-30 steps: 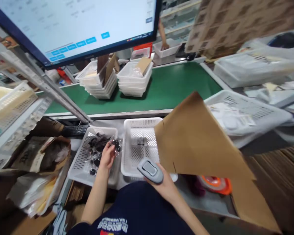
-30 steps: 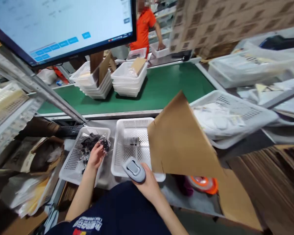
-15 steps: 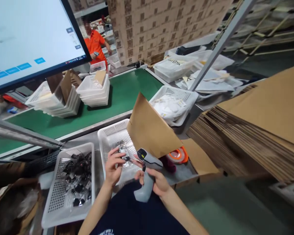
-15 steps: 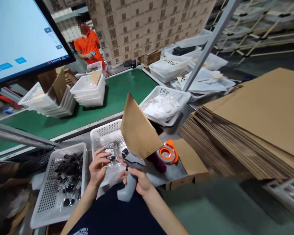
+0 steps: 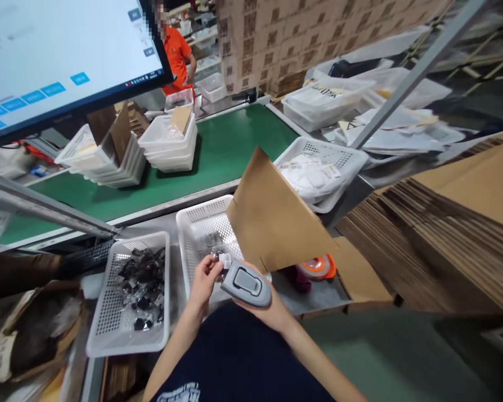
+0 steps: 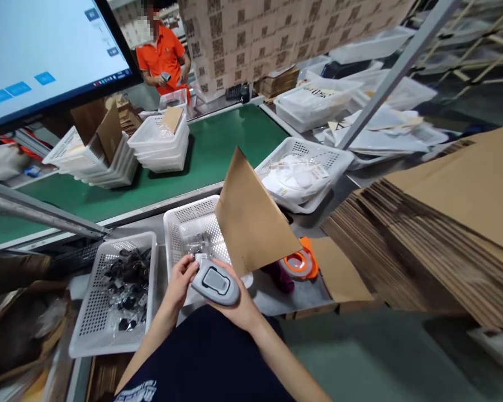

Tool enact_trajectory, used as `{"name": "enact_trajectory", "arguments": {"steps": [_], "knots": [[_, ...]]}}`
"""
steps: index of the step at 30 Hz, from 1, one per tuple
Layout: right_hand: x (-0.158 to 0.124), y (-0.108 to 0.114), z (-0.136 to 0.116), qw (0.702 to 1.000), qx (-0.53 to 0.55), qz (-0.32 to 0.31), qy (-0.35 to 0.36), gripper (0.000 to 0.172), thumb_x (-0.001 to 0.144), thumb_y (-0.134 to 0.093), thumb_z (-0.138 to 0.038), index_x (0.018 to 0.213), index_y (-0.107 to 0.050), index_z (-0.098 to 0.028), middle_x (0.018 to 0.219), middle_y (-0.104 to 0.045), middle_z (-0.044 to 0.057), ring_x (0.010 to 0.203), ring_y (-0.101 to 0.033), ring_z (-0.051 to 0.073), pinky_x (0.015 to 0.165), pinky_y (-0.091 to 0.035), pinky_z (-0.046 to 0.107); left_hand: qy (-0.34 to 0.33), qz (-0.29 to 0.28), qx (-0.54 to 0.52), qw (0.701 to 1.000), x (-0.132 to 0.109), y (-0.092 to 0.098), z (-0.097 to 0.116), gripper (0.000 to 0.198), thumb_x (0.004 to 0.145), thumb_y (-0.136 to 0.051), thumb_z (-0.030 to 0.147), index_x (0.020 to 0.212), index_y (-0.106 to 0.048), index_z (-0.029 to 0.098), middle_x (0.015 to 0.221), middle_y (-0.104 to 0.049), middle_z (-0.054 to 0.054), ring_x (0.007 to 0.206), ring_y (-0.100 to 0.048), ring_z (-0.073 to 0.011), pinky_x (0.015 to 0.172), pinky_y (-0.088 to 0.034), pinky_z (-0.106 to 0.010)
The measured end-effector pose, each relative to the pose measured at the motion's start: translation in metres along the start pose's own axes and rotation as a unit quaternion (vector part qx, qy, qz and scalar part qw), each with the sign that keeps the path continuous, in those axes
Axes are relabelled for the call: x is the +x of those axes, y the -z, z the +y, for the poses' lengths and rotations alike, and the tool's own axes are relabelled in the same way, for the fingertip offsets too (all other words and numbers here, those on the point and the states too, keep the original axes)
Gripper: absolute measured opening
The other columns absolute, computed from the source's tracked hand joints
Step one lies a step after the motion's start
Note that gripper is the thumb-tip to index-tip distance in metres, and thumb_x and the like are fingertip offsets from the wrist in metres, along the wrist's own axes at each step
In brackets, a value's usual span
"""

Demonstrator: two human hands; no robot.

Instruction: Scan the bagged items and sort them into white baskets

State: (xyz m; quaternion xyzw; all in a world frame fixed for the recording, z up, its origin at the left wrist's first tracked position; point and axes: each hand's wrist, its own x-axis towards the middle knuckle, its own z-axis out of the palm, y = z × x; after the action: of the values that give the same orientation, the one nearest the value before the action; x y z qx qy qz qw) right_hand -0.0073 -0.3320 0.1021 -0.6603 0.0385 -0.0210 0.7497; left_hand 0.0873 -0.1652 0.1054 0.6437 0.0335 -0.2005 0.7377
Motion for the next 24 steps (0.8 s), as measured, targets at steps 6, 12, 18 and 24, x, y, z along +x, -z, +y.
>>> {"name": "enact_trajectory", "arguments": {"steps": [6,12,18,24], "knots": [[-0.006,0.014,-0.01,0.97,-0.237,-0.035,-0.031,0.028,0.08,-0.069,-0.031,0.104,-0.065,-0.018,0.102,-0.064,0.007,0.09,-0.066,0.022,0.079,-0.051,0.033,-0.076,0.109,0.173,0.976,0.015,0.041,-0.011,0.055,0.079,-0.081,0.059,0.103,-0.074,0.01,0.081,-0.067,-0.005,0.065,-0.057,-0.014,0.061,-0.047,-0.026],[-0.012,0.016,-0.025,0.943,-0.314,-0.087,-0.072,0.027,0.077,-0.057,-0.026,0.102,-0.063,-0.018,0.099,-0.065,0.008,0.085,-0.064,0.022,0.073,-0.044,0.032,-0.077,0.11,0.219,0.966,0.014,0.064,-0.029,0.047,0.092,-0.067,0.051,0.119,-0.079,0.014,0.12,-0.075,-0.014,0.099,-0.071,-0.0237,0.086,-0.055,-0.034],[-0.02,0.021,-0.022,0.94,-0.316,-0.108,-0.071,0.027,0.077,-0.055,-0.028,0.101,-0.063,-0.018,0.1,-0.068,0.008,0.084,-0.068,0.022,0.072,-0.049,0.031,-0.114,0.084,0.302,0.943,0.01,0.072,-0.036,0.051,0.099,-0.056,0.054,0.112,-0.082,0.013,0.096,-0.075,-0.012,0.09,-0.068,-0.0241,0.087,-0.051,-0.036],[-0.024,0.033,0.019,0.95,-0.298,-0.082,-0.052,0.036,0.084,-0.064,-0.039,0.113,-0.066,-0.018,0.11,-0.072,0.009,0.095,-0.074,0.023,0.079,-0.058,0.029,-0.045,0.058,0.342,0.937,0.006,0.066,-0.059,0.06,0.103,-0.053,0.051,0.152,-0.06,0.018,0.139,-0.067,-0.015,0.123,-0.066,-0.0292,0.11,-0.049,-0.044]]}}
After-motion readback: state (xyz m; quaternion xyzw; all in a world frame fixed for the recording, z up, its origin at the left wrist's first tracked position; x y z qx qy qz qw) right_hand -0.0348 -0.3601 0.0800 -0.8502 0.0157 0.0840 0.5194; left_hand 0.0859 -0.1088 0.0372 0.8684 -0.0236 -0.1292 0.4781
